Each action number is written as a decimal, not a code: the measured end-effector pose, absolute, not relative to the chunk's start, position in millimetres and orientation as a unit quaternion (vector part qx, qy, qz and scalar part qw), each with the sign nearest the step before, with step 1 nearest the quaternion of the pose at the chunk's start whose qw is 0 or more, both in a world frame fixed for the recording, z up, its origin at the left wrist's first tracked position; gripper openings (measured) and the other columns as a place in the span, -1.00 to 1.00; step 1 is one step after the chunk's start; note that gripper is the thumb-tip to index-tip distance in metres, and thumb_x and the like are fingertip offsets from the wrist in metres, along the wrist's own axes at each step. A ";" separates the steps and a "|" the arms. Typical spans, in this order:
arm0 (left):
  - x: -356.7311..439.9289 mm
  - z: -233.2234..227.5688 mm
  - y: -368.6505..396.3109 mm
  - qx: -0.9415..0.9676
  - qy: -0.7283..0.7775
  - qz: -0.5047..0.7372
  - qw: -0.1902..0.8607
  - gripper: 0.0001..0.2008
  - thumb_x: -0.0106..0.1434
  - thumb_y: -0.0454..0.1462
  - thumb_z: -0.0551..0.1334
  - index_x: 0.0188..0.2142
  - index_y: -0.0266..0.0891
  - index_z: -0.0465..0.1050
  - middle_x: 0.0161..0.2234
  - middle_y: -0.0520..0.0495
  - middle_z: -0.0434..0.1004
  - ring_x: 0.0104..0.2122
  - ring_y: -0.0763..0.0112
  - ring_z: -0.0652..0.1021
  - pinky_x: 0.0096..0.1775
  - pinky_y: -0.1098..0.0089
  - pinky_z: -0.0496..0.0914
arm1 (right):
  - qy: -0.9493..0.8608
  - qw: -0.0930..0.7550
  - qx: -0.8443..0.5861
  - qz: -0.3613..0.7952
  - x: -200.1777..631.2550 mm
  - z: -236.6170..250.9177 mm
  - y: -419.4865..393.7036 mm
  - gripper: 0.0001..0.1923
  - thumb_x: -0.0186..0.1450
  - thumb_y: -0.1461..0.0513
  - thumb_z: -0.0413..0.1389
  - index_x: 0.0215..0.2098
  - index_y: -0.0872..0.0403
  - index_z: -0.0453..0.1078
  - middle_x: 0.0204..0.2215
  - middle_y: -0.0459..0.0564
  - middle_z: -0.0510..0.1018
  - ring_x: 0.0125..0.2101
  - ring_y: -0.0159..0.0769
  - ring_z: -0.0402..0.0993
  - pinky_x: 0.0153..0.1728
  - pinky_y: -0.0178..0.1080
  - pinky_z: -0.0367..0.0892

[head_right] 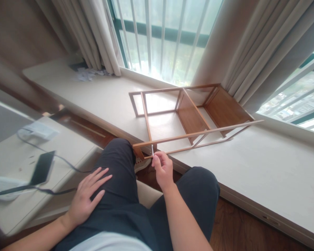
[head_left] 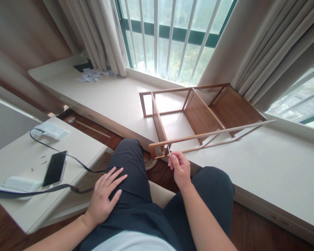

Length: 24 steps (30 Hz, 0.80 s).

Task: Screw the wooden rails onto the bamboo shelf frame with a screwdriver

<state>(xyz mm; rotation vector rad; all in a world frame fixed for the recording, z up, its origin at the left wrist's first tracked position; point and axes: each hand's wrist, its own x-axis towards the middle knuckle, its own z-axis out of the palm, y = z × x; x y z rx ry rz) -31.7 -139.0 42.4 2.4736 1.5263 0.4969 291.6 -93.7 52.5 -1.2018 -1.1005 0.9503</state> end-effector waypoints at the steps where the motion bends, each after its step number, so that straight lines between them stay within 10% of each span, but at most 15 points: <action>1: -31.6 42.5 -139.1 0.835 0.515 0.168 0.095 -0.57 0.37 -0.17 0.08 0.20 0.04 0.42 0.29 -0.03 0.34 0.32 0.11 0.26 0.28 0.03 0.12 | -0.472 0.585 -0.518 0.408 291.6 52.5 -93.7 -0.71 0.42 0.01 0.06 -0.23 0.05 0.42 -0.57 -0.15 0.41 -0.57 -0.38 0.30 -0.50 -0.31 0.23; 24: -32.7 41.0 -138.8 0.834 0.516 0.171 0.094 -0.57 0.37 -0.16 0.09 0.20 0.05 0.43 0.29 -0.02 0.34 0.32 0.11 0.26 0.28 0.03 0.13 | -0.438 0.597 -0.509 0.440 290.3 55.5 -93.5 -0.66 0.42 -0.02 0.04 -0.25 0.07 0.44 -0.60 -0.15 0.40 -0.63 -0.41 0.23 -0.57 -0.32 0.20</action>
